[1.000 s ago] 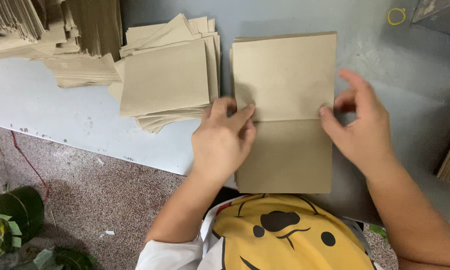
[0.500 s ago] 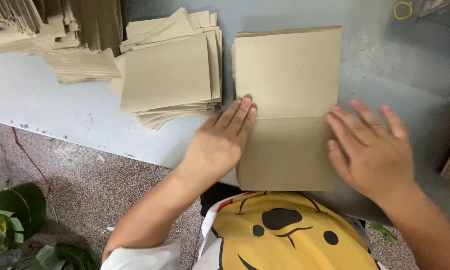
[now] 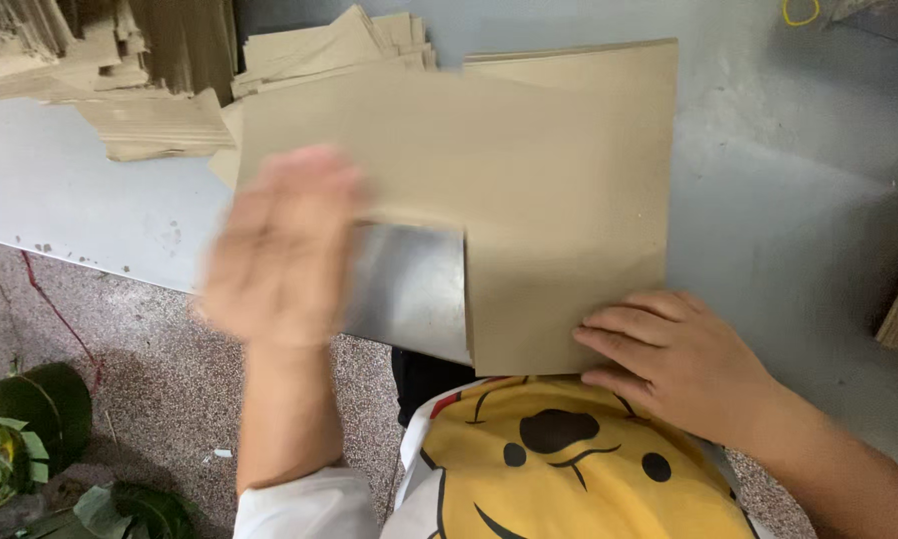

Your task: The person folds kraft paper sheets in half one at a time on the worktable, pressing the crease flat by hand, and places each folded sheet onto a growing stack of finished sheets beside the work area.

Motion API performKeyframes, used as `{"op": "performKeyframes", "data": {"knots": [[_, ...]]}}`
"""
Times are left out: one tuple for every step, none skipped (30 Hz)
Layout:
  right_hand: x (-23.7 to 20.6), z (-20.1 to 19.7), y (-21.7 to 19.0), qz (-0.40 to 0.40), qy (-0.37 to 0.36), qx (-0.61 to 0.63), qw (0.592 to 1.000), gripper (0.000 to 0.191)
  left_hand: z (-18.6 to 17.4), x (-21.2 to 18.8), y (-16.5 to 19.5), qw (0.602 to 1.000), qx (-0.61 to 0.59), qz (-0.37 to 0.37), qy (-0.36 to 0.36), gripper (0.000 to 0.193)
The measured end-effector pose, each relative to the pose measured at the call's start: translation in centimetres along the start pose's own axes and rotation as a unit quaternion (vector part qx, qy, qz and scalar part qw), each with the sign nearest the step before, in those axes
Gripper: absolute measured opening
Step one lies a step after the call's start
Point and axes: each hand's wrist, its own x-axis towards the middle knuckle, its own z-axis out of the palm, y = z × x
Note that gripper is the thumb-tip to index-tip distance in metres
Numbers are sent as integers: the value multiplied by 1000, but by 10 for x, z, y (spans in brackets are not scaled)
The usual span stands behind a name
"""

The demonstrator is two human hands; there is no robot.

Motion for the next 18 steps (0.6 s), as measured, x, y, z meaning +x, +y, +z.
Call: {"op": "performKeyframes", "data": {"knots": [[1, -1, 1, 2, 1, 8, 1000, 37, 1, -7, -12, 999, 10, -19, 37, 11], [2, -1, 1, -9, 6, -2, 1000, 34, -1, -14, -22, 999, 24, -27, -17, 12], [3, -2, -1, -18, 10, -11, 1000, 32, -6, -21, -29, 996, 38, -37, -74, 15], [2, -3, -3, -28, 12, -19, 999, 29, -9, -27, -30, 989, 50, -46, -131, 18], [2, -4, -6, -35, 13, -37, 999, 30, -8, -31, -28, 980, -5, -73, -183, 20], [3, -4, -10, -44, 13, -55, 997, 31, -7, -33, -26, 966, -59, -98, -232, 24], [4, -4, -12, -53, 15, -73, 996, 33, -6, -35, -23, 945, -113, -122, -281, 27], [5, -4, -12, -44, 10, -61, 997, 34, -7, -35, -16, 955, -108, -109, -254, 29], [5, -4, -12, -34, 4, -50, 998, 35, -9, -36, -4, 964, -104, -95, -227, 31], [5, -4, -12, -23, -2, -39, 999, 36, -10, -35, 9, 971, -102, -81, -200, 32], [5, -5, -12, -20, -9, -28, 999, 36, -10, -33, 23, 952, -220, -54, -206, 33], [5, -6, -8, -18, -15, -17, 1000, 37, -10, -29, 38, 919, -334, -25, -208, 35], [6, -7, -5, -16, -20, -7, 1000, 38, -16, -25, 53, 894, -386, -10, -226, 36], [7, -8, -2, -9, -19, 11, 1000, 36, -20, -21, 68, 866, -437, 6, -244, 41], [8, -9, 0, -1, -18, 30, 999, 35, -18, -16, 78, 857, -444, 13, -262, 41], [9, -9, 2, 6, -18, 48, 999, 34, -16, -11, 87, 847, -451, 21, -280, 41], [10, -10, 2, -3, -15, 42, 999, 34, -15, -8, 89, 837, -457, 30, -298, 41], [11, -11, 1, -11, -13, 35, 999, 34, -15, -6, 89, 838, -460, 26, -292, 37]]}}
